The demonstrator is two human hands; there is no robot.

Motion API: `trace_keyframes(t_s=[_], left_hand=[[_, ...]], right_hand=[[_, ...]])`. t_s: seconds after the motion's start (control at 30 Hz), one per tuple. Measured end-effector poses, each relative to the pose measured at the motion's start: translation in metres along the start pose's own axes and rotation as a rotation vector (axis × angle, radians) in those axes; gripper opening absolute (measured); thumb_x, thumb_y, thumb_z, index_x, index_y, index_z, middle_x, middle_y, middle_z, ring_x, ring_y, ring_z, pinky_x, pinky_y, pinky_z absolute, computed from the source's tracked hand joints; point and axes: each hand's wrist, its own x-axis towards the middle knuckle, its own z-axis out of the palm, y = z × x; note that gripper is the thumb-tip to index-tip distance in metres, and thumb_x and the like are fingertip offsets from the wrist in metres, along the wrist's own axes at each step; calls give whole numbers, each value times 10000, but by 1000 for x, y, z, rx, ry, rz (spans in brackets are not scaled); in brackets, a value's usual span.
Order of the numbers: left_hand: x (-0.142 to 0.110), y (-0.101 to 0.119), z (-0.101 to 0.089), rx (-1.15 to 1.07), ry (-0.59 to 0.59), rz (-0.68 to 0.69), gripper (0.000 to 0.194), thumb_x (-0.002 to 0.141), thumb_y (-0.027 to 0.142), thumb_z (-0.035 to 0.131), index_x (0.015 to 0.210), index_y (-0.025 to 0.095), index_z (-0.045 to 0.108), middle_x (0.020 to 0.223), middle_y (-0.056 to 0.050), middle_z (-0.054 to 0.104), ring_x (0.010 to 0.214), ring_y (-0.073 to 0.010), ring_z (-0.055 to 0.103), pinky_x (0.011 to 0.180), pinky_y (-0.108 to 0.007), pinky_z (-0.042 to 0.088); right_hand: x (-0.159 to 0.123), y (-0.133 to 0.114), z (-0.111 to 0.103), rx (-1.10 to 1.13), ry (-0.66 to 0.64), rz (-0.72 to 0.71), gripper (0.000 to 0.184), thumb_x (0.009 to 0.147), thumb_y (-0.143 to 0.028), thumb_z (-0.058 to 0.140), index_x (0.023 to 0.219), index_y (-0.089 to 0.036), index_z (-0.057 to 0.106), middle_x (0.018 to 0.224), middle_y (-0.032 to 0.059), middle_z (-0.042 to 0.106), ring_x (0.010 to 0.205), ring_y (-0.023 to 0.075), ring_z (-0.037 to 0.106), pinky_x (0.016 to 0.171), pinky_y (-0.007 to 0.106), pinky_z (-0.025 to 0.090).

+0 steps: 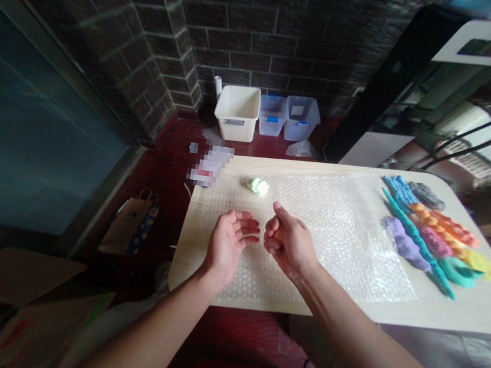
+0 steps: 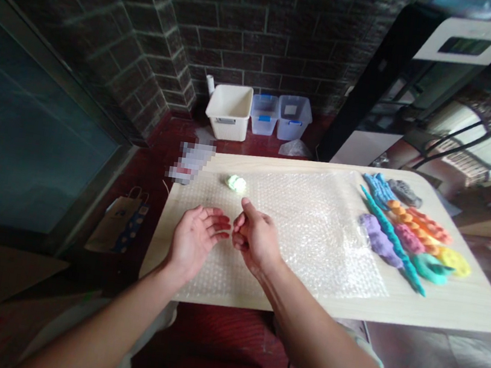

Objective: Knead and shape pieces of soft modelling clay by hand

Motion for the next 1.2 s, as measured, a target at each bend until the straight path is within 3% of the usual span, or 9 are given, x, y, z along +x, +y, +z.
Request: trace_keyframes(t_s=[0.23,0.37,0.47,0.57,0.73,0.83,1.0,1.07,1.2], left_hand=[[0,-3,-2,-73,-71,-51,281,937,363,555,851,128,684,802,-79,707,726,-194,669,699,-313,540],[-5,-6,1,-235,-43,-240,293,956,386,585,852,136,697,816,-77,706,747,-179,676,739,-304,549],[-4,-13,4,-386,-98,-369,412,985,525,551,907,157,718,908,-99,726,817,-203,705,783,-332,568],[4,-16,-1,-422,-25,-342,592,960,715,475,960,183,736,987,-116,748,910,-257,733,825,-399,593],[3,-16,1,-353,-108,-274,324,948,557,658,983,247,746,968,-46,752,967,-233,738,911,-376,593],[-16,-34,35,-157,-96,16,460,929,616,583,1214,287,731,1226,-111,752,1293,-370,660,1069,-526,540],[-31,-60,65,-152,226,439,703,938,743,293,1478,382,561,1588,-12,553,1665,-273,183,1305,-461,305],[-28,-50,49,-5,-44,172,544,909,622,528,1359,349,668,1515,-48,622,1638,-308,275,1254,-465,390],[-24,-26,15,9,-165,41,461,919,530,576,1243,252,752,1331,-142,732,1442,-412,565,1110,-586,524]], right_hand=[[-5,2,4,-151,-67,-96,561,702,-628,897,547,-188,586,495,-29,532,399,78,411,373,232,256],[-11,8,-1,-601,-36,-506,579,957,-629,645,560,-216,561,543,-2,527,491,131,488,474,287,401],[-17,21,-2,-1084,-238,-869,420,1062,-510,481,959,-194,737,940,115,736,893,257,694,831,442,580],[-23,34,-1,-1292,-423,-1002,492,1079,-447,435,1406,-116,597,1392,225,686,1333,364,626,1125,582,504],[-28,32,0,-1280,-318,-1107,576,1083,-413,442,1581,-126,407,1646,229,477,1578,339,409,1259,592,406],[-29,27,1,-1330,-306,-1176,577,1065,-403,456,1564,-112,452,1621,239,509,1580,382,399,1252,647,398],[-31,21,-3,-1349,-352,-1229,524,1049,-275,477,1561,-170,520,1554,187,607,1554,389,445,1220,618,473],[-30,19,-5,-1346,-358,-1261,510,1049,-224,477,1552,-181,547,1541,176,623,1532,380,481,1220,591,491],[-30,24,-2,-1409,-358,-1247,541,1071,-337,459,1554,-110,543,1594,198,559,1535,373,477,1231,570,484]])
